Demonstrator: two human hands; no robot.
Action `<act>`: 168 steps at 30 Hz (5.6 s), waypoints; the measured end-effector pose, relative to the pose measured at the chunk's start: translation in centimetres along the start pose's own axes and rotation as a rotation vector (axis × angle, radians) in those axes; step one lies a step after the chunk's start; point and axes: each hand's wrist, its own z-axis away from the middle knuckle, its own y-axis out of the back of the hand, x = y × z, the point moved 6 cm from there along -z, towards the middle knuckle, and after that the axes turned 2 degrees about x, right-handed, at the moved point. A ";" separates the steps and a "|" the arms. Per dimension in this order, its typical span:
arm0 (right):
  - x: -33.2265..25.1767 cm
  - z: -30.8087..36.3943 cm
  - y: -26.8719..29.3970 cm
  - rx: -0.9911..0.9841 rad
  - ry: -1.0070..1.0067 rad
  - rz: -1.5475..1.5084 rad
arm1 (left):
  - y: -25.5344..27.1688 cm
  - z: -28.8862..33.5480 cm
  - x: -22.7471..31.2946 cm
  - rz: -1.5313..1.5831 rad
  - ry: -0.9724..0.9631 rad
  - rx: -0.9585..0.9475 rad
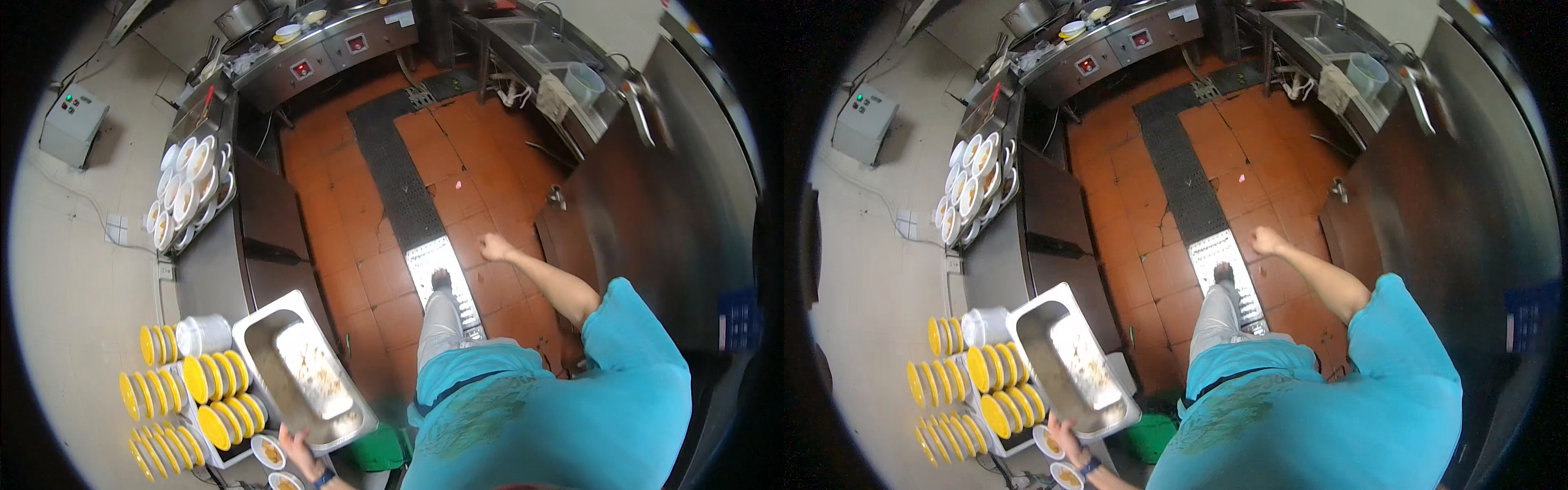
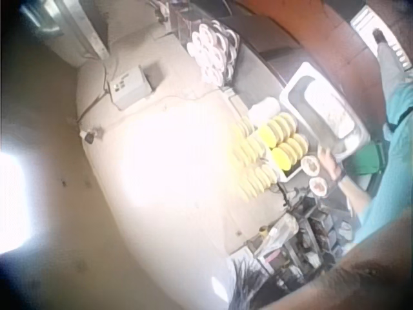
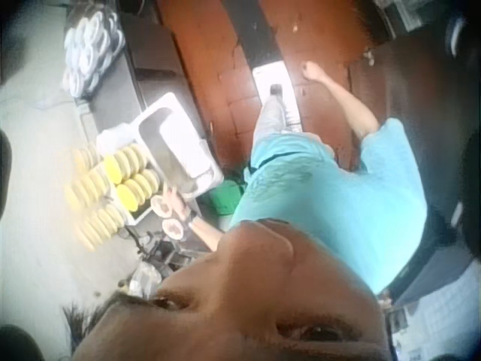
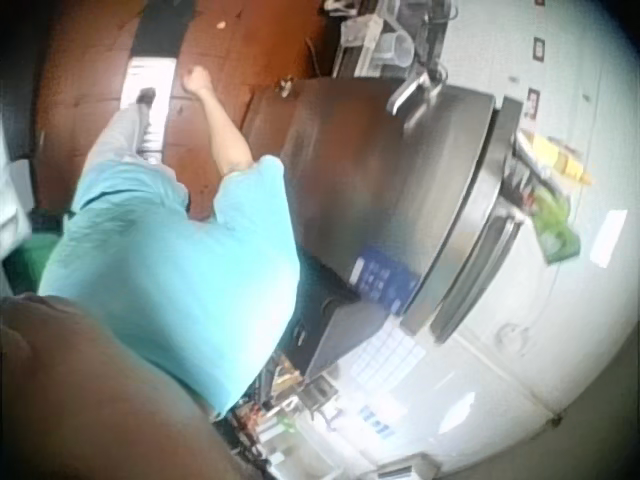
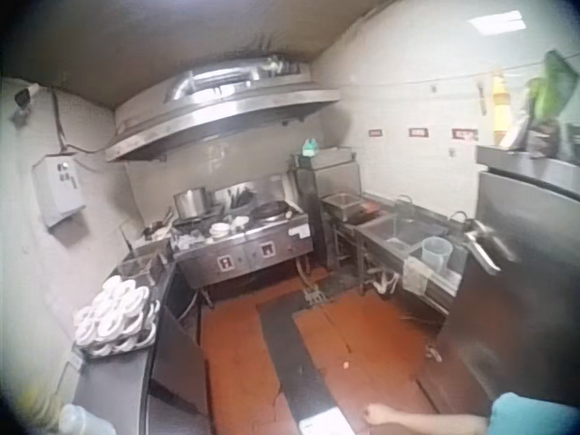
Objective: The person assembles a noodle bowl by adding tofu, meat, and broth into a disposable container, then places a lid on it. They use tongs and a ladle to transfer ingredients from metal trays and a pot.
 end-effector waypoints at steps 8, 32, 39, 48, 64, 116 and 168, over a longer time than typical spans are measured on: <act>5.7 -23.9 20.9 0.046 -0.216 -0.445 | -44.5 -29.6 4.0 0.287 0.000 -0.290; 64.9 -65.1 67.1 1.424 -0.697 -0.631 | -139.8 -39.0 28.0 0.061 -0.079 -0.964; 70.4 -69.9 70.2 1.186 -0.736 -0.786 | -153.7 -37.1 30.4 -0.006 -0.081 -1.140; 70.0 -71.4 73.5 0.757 -1.109 -0.592 | -163.3 -35.9 30.5 -0.028 0.007 -1.365; 44.8 -51.3 58.8 1.109 -1.429 -0.676 | -173.9 -34.1 23.3 -0.109 0.257 -1.768; 54.2 -84.6 77.9 0.927 -0.816 0.603 | -179.2 -34.3 39.5 -0.537 -1.260 -1.465; 60.4 -72.0 66.4 1.184 -0.844 -0.086 | -186.2 -36.0 39.2 -0.653 -1.178 -1.419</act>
